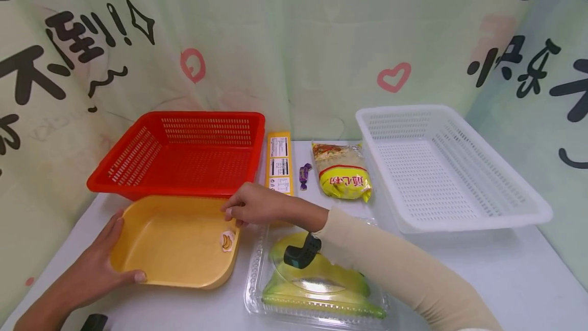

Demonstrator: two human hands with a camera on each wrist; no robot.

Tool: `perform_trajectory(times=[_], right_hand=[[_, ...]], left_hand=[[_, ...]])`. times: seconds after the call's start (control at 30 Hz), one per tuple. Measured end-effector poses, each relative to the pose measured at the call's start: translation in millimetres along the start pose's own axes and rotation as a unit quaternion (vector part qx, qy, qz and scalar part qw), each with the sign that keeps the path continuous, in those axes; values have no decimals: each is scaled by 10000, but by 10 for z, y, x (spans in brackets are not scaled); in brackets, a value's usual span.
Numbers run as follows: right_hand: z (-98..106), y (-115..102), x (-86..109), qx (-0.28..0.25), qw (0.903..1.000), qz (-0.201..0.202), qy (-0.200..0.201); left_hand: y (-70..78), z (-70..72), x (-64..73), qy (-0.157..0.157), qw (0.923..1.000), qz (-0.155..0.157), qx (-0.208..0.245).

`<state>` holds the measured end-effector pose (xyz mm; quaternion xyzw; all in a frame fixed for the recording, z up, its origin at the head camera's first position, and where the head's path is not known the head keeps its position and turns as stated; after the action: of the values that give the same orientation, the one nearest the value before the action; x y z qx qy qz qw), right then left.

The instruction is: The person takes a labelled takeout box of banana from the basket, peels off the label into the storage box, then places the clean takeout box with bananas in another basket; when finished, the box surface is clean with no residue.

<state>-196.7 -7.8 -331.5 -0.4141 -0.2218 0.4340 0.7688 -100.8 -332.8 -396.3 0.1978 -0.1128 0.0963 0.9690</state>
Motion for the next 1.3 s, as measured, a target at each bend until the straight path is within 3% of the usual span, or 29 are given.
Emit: perform_trajectory(times=[0.27, 0.7, 0.93, 1.13, 1.3], right_hand=[[90, -11, 64, -62, 9999, 150, 14], [308, -7, 353, 277, 9985, 482, 20], [426, 4, 539, 271, 9959, 762, 405], [506, 36, 713, 166, 9934, 886, 713], [557, 35, 879, 197, 9926, 746, 943]], left_hand=[[6, 25, -17, -69, 10000, 35, 12], [-2, 10, -14, 3, 10000, 71, 31], [-35, 15, -24, -60, 10000, 36, 19], [-69, 37, -19, 162, 9995, -254, 14], [-8, 75, -3, 358, 9989, -314, 16]])
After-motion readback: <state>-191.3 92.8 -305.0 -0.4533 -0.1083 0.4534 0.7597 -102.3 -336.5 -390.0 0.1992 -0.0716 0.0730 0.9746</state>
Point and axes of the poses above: each hand's wrist, its own x-axis away from the middle knuckle, its own z-axis out of the back of the hand, y = z × x, the point moved 1 cm from there along -x, towards the middle knuckle, and after that the axes turned 14 degrees about z, right-handed, at the moved point
